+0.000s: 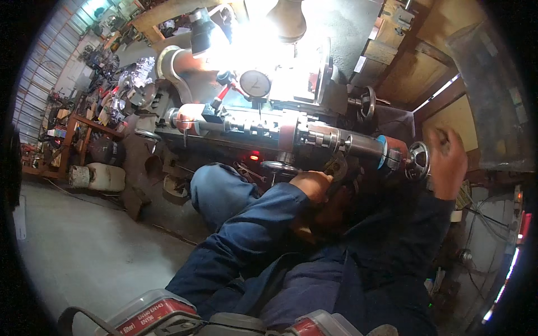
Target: The person uses a dial indicator to measure the alignment or runout of a rotating engine component mounted on a lathe-like repair station. They turn a handwheel to rotate the part while observing the gauge and making fine adjustments to the equipment.
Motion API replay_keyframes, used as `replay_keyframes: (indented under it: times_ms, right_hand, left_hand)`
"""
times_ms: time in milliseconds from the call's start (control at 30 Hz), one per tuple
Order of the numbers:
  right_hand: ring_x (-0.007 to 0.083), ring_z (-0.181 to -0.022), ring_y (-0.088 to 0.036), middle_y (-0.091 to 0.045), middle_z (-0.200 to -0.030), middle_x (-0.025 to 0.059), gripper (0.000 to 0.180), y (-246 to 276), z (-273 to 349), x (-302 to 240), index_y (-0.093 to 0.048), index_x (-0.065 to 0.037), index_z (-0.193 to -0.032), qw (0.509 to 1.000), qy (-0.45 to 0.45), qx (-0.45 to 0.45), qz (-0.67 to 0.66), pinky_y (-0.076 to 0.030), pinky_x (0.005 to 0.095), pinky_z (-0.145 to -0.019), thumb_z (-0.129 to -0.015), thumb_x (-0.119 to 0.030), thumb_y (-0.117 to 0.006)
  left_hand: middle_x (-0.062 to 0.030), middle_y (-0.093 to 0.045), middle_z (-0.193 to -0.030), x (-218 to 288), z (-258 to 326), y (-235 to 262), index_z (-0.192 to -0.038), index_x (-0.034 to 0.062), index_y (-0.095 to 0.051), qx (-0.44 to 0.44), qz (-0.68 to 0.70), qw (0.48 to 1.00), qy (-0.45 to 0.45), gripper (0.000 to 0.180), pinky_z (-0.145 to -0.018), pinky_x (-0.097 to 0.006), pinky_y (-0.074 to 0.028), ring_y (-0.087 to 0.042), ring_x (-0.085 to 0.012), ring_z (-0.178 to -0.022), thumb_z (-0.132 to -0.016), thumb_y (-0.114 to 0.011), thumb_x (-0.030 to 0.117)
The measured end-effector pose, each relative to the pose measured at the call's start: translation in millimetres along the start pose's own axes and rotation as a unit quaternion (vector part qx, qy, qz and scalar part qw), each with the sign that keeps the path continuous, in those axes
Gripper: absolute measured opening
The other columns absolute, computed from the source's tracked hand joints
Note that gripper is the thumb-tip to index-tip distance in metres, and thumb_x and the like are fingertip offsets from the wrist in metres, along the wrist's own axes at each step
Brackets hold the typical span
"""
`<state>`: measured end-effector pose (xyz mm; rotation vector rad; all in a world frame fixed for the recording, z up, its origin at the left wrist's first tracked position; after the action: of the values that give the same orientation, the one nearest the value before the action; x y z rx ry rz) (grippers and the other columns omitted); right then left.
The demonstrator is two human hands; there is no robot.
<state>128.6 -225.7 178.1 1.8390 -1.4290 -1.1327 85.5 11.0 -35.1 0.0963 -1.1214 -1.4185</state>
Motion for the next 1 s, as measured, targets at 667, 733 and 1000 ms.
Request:
replay_keyframes:
  times_ms: [667, 733, 1000]
  right_hand:
    - [0.0152, -0.093, -0.056, -0.063, -0.098, 0.0066, 0.03, -89, 41, 190, -0.061, 0.001, -0.104, 0.958, -0.102, -0.088, -0.254, -0.043, 0.0285, -0.086, -0.099, -0.027, -0.051]
    - [0.0151, -0.09, -0.056, -0.063, -0.096, 0.0058, 0.029, -100, 35, 195, -0.06, 0.001, -0.102, 0.955, -0.108, -0.103, -0.258, -0.044, 0.0292, -0.083, -0.099, -0.027, -0.051]
    - [0.0101, -0.084, -0.057, -0.061, -0.094, 0.0001, 0.028, -121, 39, 147, -0.058, -0.002, -0.109, 0.943, 0.091, -0.211, -0.241, -0.047, 0.0264, -0.076, -0.094, -0.026, -0.055]
  left_hand:
    - [-0.0159, -0.064, -0.113, -2, -11, -15, -0.114, 0.0033, -0.059, -0.048, -0.05, 0.997, 0.024, 0.045, -0.088, -0.041, -0.052, -0.06, -0.0337, -0.108, -0.076, -0.074, 0.024]
    - [-0.0155, -0.063, -0.113, 3, -7, -10, -0.114, 0.0036, -0.059, -0.03, -0.046, 0.998, 0.016, 0.045, -0.089, -0.042, -0.052, -0.06, -0.0339, -0.108, -0.077, -0.073, 0.024]
    - [-0.0163, -0.063, -0.113, -1, -5, -9, -0.113, 0.0032, -0.059, -0.026, -0.026, 0.999, 0.02, 0.045, -0.09, -0.041, -0.051, -0.06, -0.034, -0.108, -0.076, -0.074, 0.024]
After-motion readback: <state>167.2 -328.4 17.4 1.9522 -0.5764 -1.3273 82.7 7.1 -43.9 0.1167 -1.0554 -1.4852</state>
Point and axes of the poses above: each hand's wrist, its own z-axis away from the middle knuckle, its own y-axis out of the back of the hand, x = y × z, the point moved 6 cm from there along -z, towards the middle knuckle
